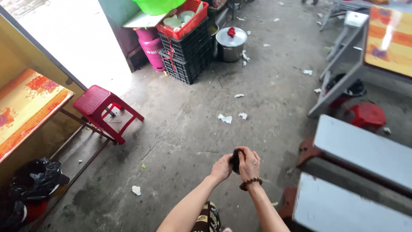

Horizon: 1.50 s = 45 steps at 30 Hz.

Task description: Wiping down multiple tables and surfaces with a cloth and rinsing the cloth in a basin of water

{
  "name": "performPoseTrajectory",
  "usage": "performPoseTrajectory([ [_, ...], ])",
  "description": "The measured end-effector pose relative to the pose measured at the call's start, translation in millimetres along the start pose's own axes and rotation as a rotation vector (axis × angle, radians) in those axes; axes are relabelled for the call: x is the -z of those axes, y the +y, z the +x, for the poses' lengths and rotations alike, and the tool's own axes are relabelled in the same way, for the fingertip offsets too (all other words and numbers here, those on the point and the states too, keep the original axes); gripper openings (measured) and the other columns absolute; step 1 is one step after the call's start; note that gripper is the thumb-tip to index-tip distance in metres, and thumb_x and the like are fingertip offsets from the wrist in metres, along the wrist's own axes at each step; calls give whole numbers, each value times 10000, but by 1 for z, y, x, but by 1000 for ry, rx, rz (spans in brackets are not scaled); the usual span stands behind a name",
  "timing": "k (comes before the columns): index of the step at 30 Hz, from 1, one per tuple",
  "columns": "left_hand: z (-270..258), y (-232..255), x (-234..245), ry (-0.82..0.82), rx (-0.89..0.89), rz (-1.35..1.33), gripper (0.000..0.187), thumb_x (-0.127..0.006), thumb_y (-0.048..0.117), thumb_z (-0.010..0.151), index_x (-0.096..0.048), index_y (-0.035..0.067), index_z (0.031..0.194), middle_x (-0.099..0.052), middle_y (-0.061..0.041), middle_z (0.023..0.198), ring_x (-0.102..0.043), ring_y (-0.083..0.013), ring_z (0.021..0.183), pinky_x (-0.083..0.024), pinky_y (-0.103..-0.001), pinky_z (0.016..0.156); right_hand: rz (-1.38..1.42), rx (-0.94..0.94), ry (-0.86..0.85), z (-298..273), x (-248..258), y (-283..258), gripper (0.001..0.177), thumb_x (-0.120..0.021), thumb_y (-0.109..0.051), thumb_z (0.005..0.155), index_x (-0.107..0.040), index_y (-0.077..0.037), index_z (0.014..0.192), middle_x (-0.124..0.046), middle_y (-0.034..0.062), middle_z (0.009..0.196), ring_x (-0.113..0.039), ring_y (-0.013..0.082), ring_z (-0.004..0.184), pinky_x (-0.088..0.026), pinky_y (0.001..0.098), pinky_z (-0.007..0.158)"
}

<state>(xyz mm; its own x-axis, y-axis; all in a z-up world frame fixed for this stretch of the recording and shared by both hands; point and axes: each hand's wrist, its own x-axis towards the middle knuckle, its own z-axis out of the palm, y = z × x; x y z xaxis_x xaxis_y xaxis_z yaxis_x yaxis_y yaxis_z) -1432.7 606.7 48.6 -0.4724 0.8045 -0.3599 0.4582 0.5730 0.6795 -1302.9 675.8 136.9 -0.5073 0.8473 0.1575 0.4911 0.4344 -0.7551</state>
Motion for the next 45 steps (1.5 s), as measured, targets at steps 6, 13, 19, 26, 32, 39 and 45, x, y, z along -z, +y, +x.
performPoseTrajectory([
  [6,174,67,34,64,-155,134,452,-467,229,1017,-582,313,1445,-662,-40,1422,-685,-393,1283,-578,-567,1080,91,88,108,185,40,33,218,-631,-165,1071,-785,-298,1152,-832,-15,1046,-747,313,1061,-488,465,1104],
  [13,386,160,76,67,-236,68,378,-447,313,1080,-681,267,1373,-744,-105,1311,-699,-388,1269,-585,-573,1044,60,-113,172,397,84,108,207,-647,-219,1107,-785,-313,1230,-810,57,1089,-734,351,1079,-542,469,1028],
  [19,523,286,110,-3,-287,-42,341,-461,314,1132,-701,235,1361,-775,-139,1240,-733,-421,1177,-593,-565,1001,26,-517,120,541,116,182,237,-626,-374,1120,-766,-479,1280,-806,37,1217,-721,392,1194,-571,534,1026],
  [26,741,425,123,68,-371,-96,313,-524,334,1115,-751,180,1268,-793,-182,1187,-727,-455,1165,-584,-596,983,40,-504,25,797,86,355,258,-658,-308,1061,-798,-353,1272,-823,85,1252,-723,403,1236,-580,532,1039],
  [32,887,538,178,104,-251,-93,321,-532,365,1093,-761,199,1245,-788,-212,1144,-726,-483,1139,-589,-600,973,-94,-509,-222,1026,74,387,276,-635,-441,1027,-767,-495,1263,-816,-45,1306,-722,313,1285,-581,481,1117],
  [39,1127,609,215,136,-211,-83,280,-596,408,1068,-784,251,1204,-809,-146,1103,-752,-433,1113,-606,-559,945,99,-352,-275,1266,86,378,349,-695,-375,1022,-716,-323,1367,-785,53,1357,-688,359,1333,-570,553,1115],
  [45,1314,700,263,14,-324,-37,263,-649,389,1059,-824,202,1122,-822,-150,1143,-755,-425,1150,-596,-535,972,55,-327,-308,1462,74,439,489,-690,-241,974,-628,-333,1450,-728,30,1449,-708,306,1320,-587,512,1141],
])
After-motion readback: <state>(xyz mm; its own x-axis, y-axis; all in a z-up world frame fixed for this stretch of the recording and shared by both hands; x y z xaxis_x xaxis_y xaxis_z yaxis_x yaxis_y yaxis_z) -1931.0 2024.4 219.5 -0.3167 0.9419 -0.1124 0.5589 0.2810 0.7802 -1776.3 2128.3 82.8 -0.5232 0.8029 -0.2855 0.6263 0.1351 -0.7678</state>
